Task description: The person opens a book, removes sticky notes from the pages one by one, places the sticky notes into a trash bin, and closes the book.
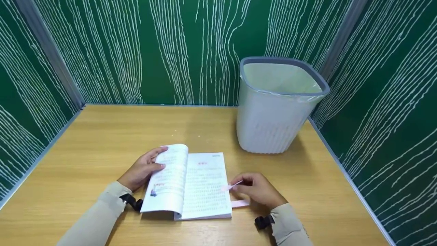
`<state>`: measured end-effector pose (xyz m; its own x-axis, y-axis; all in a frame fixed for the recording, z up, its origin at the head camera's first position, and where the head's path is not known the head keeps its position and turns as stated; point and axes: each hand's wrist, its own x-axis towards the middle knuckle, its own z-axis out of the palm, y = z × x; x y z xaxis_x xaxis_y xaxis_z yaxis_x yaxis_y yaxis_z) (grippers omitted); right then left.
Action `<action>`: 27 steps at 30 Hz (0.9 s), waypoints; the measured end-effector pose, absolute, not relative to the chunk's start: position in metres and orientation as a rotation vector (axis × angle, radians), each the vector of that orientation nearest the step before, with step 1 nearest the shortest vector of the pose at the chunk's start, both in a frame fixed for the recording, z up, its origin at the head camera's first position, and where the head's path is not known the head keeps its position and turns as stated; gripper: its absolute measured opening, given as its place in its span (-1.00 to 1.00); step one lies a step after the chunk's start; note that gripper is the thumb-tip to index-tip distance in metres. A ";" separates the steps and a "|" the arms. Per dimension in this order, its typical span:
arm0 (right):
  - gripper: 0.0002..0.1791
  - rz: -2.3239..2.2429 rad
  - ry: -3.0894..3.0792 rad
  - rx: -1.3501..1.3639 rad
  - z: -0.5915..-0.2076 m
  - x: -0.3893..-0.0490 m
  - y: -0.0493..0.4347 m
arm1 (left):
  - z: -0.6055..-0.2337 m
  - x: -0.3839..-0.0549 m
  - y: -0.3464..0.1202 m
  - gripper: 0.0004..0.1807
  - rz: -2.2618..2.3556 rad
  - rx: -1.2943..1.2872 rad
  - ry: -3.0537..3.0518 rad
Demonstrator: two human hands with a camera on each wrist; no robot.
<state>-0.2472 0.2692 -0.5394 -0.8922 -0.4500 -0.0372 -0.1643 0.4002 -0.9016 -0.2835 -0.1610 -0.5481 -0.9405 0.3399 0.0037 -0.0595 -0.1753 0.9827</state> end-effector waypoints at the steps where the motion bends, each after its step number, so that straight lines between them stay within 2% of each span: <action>1: -0.77 -1.491 2.383 -0.543 -0.539 -0.248 0.271 | -0.548 -0.283 -0.161 -0.24 2.201 0.327 1.821; 16: -0.63 -1.601 2.359 -0.455 -0.540 -0.249 0.283 | -0.548 -0.285 -0.161 -0.24 2.184 0.334 1.834; 27: -0.67 -1.615 2.380 -0.257 -0.539 -0.249 0.287 | -0.548 -0.284 -0.160 -0.24 2.176 0.317 1.835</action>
<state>-0.2495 0.2871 -0.5392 -0.9524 -0.2847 -0.1092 -0.0037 0.3687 -0.9295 -0.2844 -0.1600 -0.5475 -0.9378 0.3471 -0.0108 -0.0692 -0.1563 0.9853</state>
